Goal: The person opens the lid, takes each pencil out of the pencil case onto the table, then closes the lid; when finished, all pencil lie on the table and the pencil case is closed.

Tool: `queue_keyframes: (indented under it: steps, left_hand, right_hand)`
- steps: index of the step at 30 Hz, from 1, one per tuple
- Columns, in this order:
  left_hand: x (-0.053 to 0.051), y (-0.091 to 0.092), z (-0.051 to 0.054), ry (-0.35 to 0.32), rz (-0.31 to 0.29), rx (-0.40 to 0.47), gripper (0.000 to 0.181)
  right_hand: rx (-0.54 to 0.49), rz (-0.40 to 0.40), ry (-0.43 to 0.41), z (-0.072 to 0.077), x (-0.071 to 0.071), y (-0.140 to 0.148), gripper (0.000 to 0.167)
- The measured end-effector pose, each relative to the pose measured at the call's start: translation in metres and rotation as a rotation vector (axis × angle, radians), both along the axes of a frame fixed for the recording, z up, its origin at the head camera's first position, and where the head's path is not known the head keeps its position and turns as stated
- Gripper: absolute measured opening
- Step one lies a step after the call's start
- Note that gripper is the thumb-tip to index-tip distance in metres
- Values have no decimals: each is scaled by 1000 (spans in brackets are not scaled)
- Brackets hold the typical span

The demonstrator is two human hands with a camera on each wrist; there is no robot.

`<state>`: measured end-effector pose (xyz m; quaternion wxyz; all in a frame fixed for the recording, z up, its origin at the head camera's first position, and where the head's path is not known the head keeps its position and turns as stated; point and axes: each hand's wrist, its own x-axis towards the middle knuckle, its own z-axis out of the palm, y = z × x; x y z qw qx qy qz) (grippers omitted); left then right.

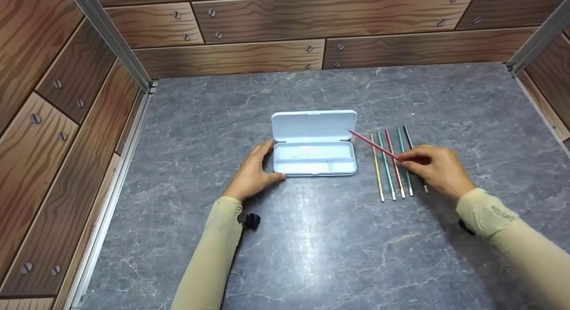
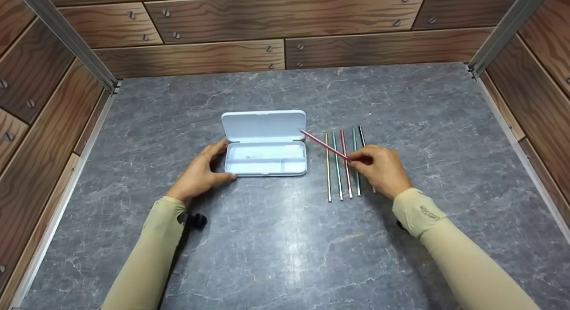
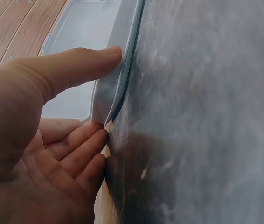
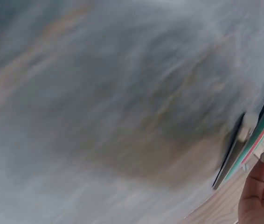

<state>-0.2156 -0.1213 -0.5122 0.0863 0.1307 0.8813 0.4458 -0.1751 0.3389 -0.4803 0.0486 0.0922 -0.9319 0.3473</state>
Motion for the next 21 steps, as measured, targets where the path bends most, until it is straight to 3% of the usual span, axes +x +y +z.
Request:
queue_keyframes:
  steps: [4,8,17,21]
  left_hand:
    - [-3,-2,-8,34,-9,-1,105]
    - [-3,-2,-8,40,-9,1,102]
    - [2,3,5,-21,10,-8,96]
    - [3,3,5,-31,18,-28,96]
  right_hand:
    - [8,-27,25,3,5,12,20]
    - [15,-61,42,5,9,24,20]
    - [31,-195,11,4,12,43,20]
    - [56,-243,-15,5,13,45,21]
